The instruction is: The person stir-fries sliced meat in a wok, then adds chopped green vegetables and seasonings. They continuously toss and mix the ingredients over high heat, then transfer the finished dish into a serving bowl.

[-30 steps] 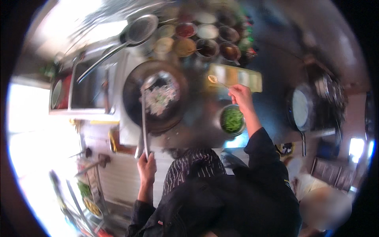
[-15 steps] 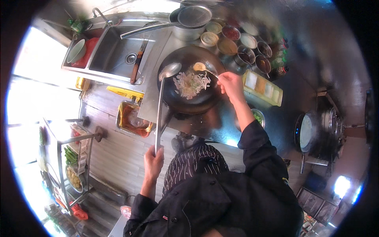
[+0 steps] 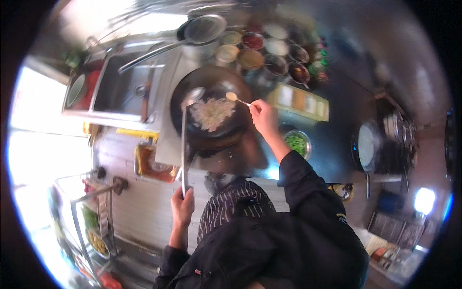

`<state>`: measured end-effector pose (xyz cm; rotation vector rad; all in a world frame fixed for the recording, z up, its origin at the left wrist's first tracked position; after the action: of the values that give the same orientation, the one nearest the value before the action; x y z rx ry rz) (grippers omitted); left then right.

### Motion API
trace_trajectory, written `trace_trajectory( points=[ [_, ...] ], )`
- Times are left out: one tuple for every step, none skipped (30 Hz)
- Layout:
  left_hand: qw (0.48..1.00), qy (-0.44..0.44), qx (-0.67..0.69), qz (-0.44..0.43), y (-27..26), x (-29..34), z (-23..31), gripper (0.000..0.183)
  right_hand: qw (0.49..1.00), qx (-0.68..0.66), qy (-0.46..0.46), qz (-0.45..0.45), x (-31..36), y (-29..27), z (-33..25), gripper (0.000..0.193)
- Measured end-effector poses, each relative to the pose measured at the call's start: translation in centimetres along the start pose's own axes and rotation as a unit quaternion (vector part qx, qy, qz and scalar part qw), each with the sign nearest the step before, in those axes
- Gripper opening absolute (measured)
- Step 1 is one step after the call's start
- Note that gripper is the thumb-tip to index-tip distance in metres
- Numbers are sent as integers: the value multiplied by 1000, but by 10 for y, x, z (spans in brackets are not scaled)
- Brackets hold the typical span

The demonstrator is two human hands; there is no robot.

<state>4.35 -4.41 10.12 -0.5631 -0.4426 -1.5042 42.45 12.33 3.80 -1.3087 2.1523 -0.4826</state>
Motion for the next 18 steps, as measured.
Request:
trace_trajectory(
  points=[
    [1000, -11, 28, 5, 4, -2, 2, 13, 991, -69, 115, 21, 0, -17, 20, 12],
    [1000, 4, 2, 4, 7, -3, 4, 12, 962, -159, 218, 40, 0, -37, 43, 12],
    [1000, 6, -11, 4, 13, -6, 5, 13, 950, -178, 235, 101, 0, -60, 67, 13],
    [1000, -6, -20, 8, 17, -7, 6, 14, 930, -195, 270, 155, 1, -83, 91, 14],
    [1000, 3, -3, -2, 22, -10, 7, 16, 918, -200, 302, 164, 4, -104, 113, 16],
    [1000, -9, 20, -6, 27, -12, 7, 18, 898, -206, 335, 195, 7, -123, 132, 19],
    [1000, -4, 0, -4, 31, -15, 8, 20, 905, -206, 353, 113, 11, -139, 146, 22],
    [1000, -6, -6, 2, 36, -18, 8, 19, 909, -195, 366, 49, 14, -153, 158, 25],
    [1000, -5, -21, 3, 39, -21, 8, 18, 899, -200, 389, -34, 15, -165, 167, 27],
    [1000, -7, -28, 7, 43, -26, 8, 17, 921, -125, 369, -10, 10, -180, 175, 30],
    [1000, -16, -10, -4, 45, -25, 9, 16, 931, -67, 360, -4, 0, -194, 184, 34],
    [999, -19, -26, 0, 49, -28, 9, 15, 935, -23, 353, -10, -14, -206, 193, 38],
    [999, -13, -32, 2, 51, -27, 11, 15, 938, 89, 334, -13, -32, -216, 204, 45],
    [999, -19, -32, 6, 54, -28, 12, 15, 959, 127, 247, 52, -53, -223, 213, 47],
    [999, -16, -37, 17, 56, -26, 14, 15, 962, 164, 184, 120, -73, -226, 223, 50],
    [999, -14, -31, 19, 59, -24, 17, 15, 963, 137, 178, 147, -92, -225, 233, 52],
    [999, -13, -23, 22, 62, -21, 20, 15, 965, 106, 183, 157, -108, -221, 243, 54],
    [999, -25, -17, 39, 64, -17, 21, 15, 960, 136, 196, 145, -121, -215, 251, 56]
  ],
)
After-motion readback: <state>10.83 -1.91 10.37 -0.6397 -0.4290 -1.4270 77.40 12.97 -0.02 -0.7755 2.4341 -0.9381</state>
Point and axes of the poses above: each hand's wrist, its own x-axis away from the middle knuckle, its own y-axis out of the palm, z = x × y, the point moved 1 cm from there along -x, towards the middle knuckle, and after that the axes turned 2 degrees about x, right-handed, at the moved point
